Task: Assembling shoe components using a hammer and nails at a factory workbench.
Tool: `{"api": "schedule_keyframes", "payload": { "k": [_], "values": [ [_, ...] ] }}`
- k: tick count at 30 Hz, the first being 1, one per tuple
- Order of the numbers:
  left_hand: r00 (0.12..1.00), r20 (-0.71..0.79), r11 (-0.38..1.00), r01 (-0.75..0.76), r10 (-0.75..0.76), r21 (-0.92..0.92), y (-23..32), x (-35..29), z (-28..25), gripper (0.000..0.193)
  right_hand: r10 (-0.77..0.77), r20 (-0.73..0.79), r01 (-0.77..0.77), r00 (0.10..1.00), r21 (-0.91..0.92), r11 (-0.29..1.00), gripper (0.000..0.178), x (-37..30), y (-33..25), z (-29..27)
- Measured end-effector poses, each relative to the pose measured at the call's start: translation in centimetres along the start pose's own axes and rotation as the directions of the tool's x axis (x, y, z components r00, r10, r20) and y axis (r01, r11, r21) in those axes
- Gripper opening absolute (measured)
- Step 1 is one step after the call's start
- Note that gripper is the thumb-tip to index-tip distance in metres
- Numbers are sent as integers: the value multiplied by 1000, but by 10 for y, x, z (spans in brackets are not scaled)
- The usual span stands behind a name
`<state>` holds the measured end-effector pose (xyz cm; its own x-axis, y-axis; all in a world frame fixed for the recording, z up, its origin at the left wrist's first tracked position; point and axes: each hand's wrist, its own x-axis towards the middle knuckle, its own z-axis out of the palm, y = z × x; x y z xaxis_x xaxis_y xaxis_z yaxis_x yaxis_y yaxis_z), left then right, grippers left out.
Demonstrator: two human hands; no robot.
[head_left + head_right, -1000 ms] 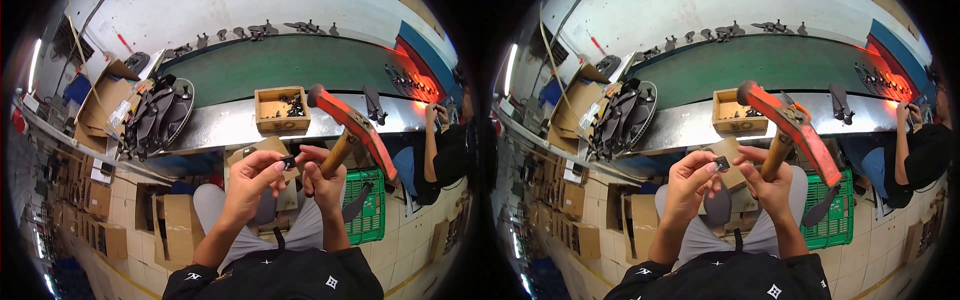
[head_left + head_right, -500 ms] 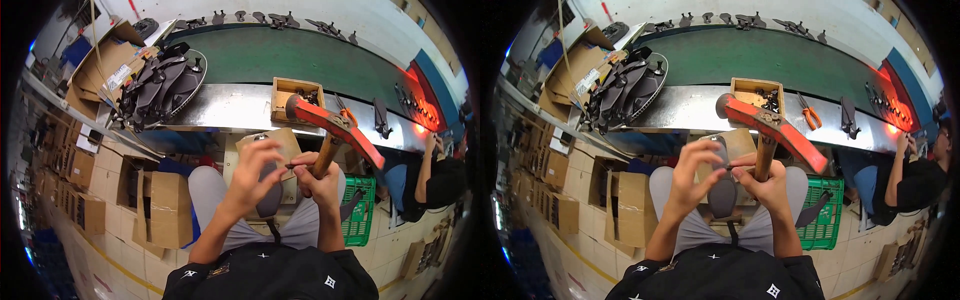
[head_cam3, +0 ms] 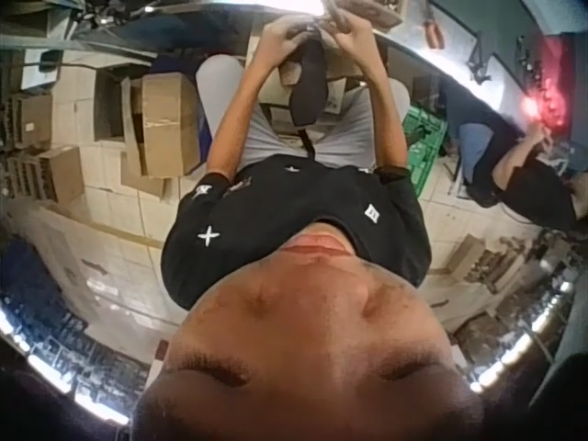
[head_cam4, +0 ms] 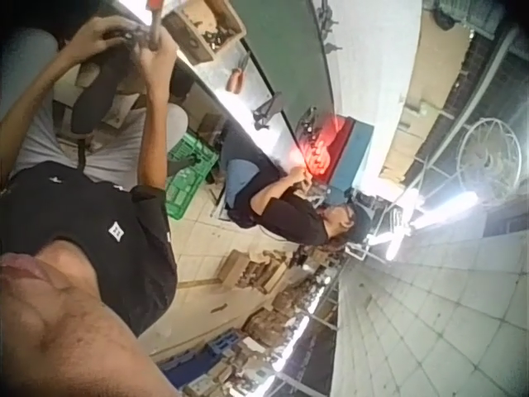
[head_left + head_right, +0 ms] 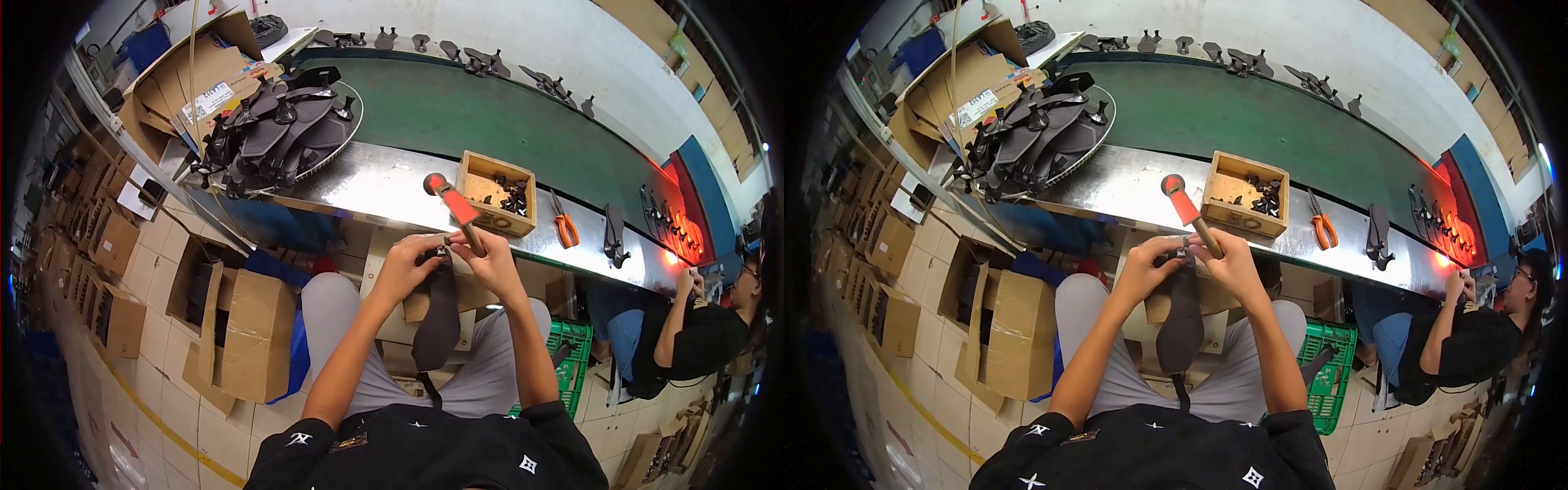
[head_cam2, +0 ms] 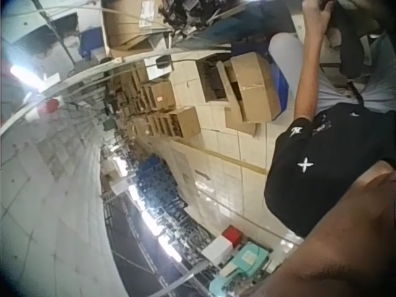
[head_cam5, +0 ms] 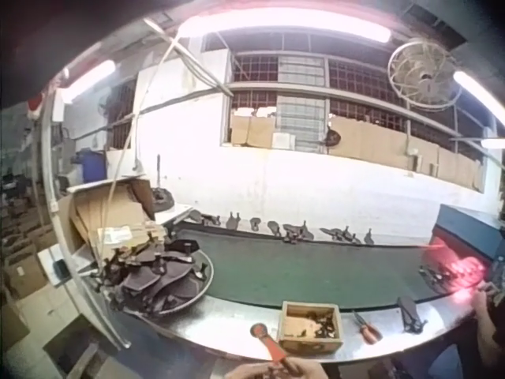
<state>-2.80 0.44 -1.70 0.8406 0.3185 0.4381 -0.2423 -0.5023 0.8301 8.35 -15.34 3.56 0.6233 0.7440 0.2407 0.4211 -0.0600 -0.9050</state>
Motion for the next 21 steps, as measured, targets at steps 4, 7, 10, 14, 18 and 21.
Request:
{"api": "schedule_keyframes", "payload": {
  "k": [4, 7, 10, 14, 18, 21],
  "values": [
    [999, -30, 999, -15, 14, -31, 2, -3, -1, 30, -8, 12, 9, 1000, -83, 996, 20, -2, -6, 0],
    [1000, -9, 999, -26, 26, -24, 1, -3, -2, 32, -37, 28, 40, 999, -126, 991, 20, -2, -9, 3],
    [998, -11, 996, -56, 55, -64, 5, -1, -3, 33, -39, 64, 58, 997, -324, 944, 18, -2, -15, 1],
    [998, -9, 998, -57, 57, -1, 1, -4, -1, 28, -170, 81, 188, 982, -334, 924, 17, -5, -14, 2],
    [991, 105, 996, 84, -81, -23, -3, -3, -4, 36, -194, 103, 220, 976, -472, 854, 20, -10, -25, 4],
    [995, 82, 996, 60, -55, -59, 0, -1, -6, 41, -175, 104, 204, 979, -492, 846, 21, -12, -29, 3]
  ]
}}
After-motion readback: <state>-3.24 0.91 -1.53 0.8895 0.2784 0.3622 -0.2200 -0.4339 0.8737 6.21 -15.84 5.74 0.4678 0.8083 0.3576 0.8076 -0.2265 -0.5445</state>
